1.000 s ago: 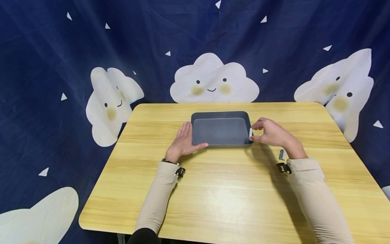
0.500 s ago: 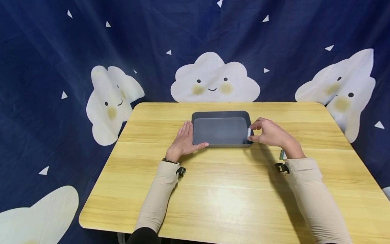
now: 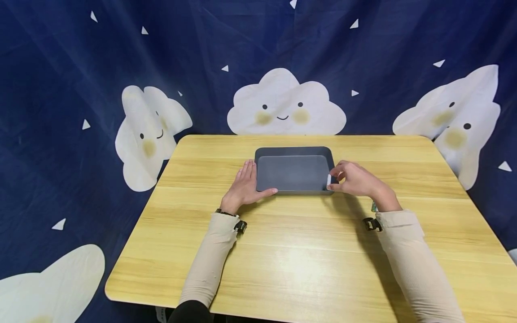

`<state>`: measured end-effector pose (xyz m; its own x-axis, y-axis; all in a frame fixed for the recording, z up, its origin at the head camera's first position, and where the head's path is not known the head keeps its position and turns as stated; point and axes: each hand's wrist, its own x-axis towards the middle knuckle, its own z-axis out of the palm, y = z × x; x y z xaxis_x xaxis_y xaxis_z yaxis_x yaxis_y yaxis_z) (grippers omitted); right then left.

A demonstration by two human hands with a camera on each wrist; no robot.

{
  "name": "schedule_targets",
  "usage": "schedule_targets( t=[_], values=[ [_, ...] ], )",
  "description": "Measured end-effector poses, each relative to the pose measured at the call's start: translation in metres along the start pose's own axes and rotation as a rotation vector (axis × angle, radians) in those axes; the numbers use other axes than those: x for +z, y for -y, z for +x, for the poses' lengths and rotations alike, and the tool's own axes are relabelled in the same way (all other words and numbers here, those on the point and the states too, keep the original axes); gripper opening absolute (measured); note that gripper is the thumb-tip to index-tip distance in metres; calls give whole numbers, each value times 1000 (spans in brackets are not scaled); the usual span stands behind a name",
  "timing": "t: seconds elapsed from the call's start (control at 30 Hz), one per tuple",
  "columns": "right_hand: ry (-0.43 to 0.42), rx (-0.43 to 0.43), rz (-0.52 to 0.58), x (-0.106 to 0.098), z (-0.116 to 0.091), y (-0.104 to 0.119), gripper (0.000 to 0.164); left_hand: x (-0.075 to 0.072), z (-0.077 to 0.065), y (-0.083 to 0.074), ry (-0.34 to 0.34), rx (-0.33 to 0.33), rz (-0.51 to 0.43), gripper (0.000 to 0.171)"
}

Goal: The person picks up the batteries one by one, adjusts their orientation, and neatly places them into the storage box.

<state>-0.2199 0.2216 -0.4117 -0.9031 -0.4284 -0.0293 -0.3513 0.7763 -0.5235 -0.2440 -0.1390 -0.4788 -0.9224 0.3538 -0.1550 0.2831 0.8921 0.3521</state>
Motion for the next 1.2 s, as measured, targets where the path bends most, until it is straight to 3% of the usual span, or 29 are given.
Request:
schedule_targets(
  t=[0.37, 0.77, 0.97, 1.2],
  values=[
    [98, 15, 61, 7, -2, 0, 42, 0, -1, -2, -10, -4, 5, 124],
    [105, -32, -26, 7, -6, 2, 36, 2, -3, -11, -3, 24, 32, 126],
    [43, -47, 28, 8, -2, 6, 38, 4, -4, -13, -6, 27, 44, 127],
    [-53, -72, 22, 10, 16, 18, 40, 5, -3, -13, 0, 26, 42, 127]
  ],
)
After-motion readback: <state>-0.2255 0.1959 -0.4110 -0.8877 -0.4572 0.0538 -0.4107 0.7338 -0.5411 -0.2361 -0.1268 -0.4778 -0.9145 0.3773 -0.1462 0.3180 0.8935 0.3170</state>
